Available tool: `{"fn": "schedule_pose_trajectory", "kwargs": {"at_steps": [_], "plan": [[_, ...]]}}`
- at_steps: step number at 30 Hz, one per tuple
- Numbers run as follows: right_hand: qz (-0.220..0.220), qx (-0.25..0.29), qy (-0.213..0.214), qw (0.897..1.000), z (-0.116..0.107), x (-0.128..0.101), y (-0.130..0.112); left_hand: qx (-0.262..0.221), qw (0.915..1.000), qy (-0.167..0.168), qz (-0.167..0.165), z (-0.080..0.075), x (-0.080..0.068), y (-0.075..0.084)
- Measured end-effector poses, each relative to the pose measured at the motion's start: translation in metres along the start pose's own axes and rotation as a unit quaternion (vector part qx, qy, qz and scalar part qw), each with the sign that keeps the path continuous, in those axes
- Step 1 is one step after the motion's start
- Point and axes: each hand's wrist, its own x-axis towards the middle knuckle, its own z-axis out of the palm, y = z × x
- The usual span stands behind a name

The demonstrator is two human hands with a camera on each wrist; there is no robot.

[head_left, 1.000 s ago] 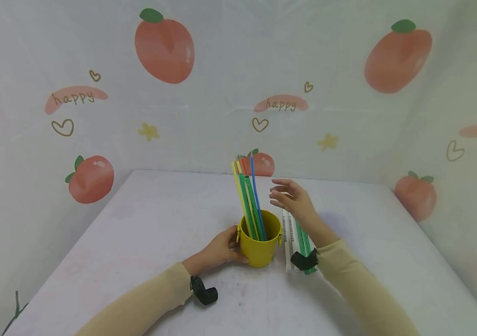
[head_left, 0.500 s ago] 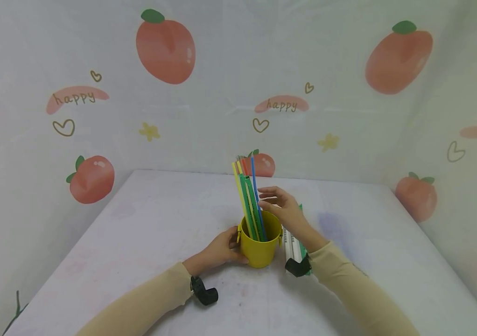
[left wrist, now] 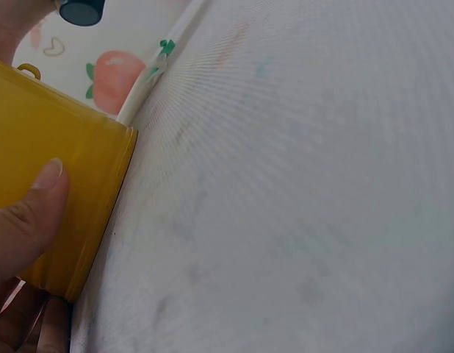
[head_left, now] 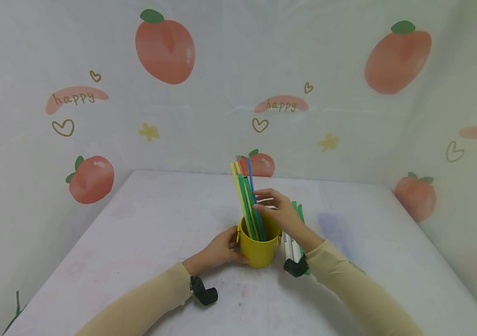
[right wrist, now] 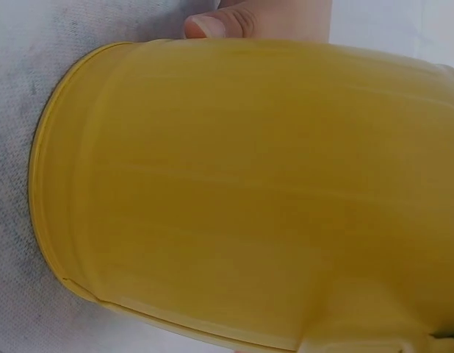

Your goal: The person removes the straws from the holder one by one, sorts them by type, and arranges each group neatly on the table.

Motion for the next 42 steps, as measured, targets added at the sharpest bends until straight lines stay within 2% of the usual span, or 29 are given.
{"fn": "schedule_pose_trajectory", "kwargs": {"at_steps": [14,24,33,42], "plan": [[0.018,-0.026,0.001,1.0,0.006,0.002,-0.002,-0.001,1.0,0.0,-0.002,0.0,0.001,-0.001],[0.014,-0.05,-0.008,0.999,0.01,0.005,-0.001,0.0,1.0,-0.004,0.009,-0.001,0.002,-0.002],[0.039,-0.085,-0.013,0.996,0.011,0.005,-0.004,0.012,0.9999,-0.001,-0.003,-0.001,0.001,0.0],[0.028,-0.114,-0.016,0.993,0.011,0.003,-0.004,0.032,0.9995,0.005,0.001,0.0,0.001,0.001]]}}
